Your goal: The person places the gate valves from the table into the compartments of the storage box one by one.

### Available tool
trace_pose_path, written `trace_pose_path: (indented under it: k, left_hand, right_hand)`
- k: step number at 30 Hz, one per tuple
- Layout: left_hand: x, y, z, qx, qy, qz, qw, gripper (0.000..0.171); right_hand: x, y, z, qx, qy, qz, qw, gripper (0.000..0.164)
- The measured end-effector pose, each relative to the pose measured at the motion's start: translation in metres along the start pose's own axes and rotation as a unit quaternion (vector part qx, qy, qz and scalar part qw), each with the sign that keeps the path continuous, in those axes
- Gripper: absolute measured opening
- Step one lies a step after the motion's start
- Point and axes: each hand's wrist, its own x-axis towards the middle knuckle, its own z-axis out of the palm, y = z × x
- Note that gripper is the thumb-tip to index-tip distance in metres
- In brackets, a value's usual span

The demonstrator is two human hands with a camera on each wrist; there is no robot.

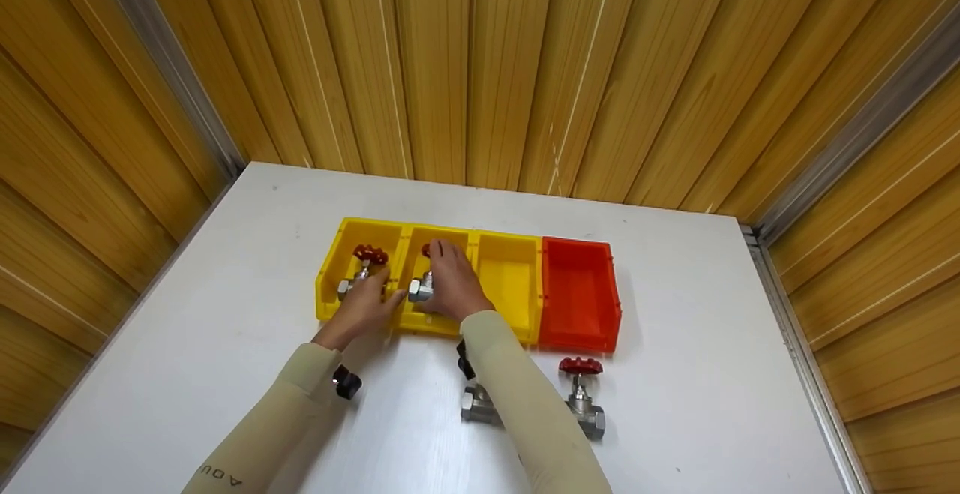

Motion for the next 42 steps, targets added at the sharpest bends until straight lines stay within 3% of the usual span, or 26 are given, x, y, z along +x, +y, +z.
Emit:
trace_pose_path:
  k: [7,21,25,32,42]
  left_hand:
    - [0.000,0.001,0.000,-0.017,-0.019,-0.031,0.9992,0.061]
    - [0.001,0.000,0.002,-0.016,-0.018,-0.034,0.9991,0.063]
    - [0.001,0.000,0.001,-0.006,-0.010,-0.019,0.9998,0.062]
    - [0.002,0.000,0.002,-0.013,-0.017,-0.031,0.9993,0.062]
    - [0.000,-0.002,0.001,-0.015,-0.016,-0.025,0.9995,0.064]
  right_hand:
    - [0.006,0.000,0.002,-0.003,-0.005,-0.004,1.000,0.109]
    - [0.013,0.000,0.010,-0.060,-0.003,-0.025,0.998,0.098]
    - [0.015,-0.001,0.011,-0.076,0.003,-0.039,0.996,0.091]
    - [0.018,0.001,0.015,-0.105,0.007,-0.045,0.993,0.084]
    - [0.019,0.001,0.019,-0.157,0.008,-0.039,0.987,0.086]
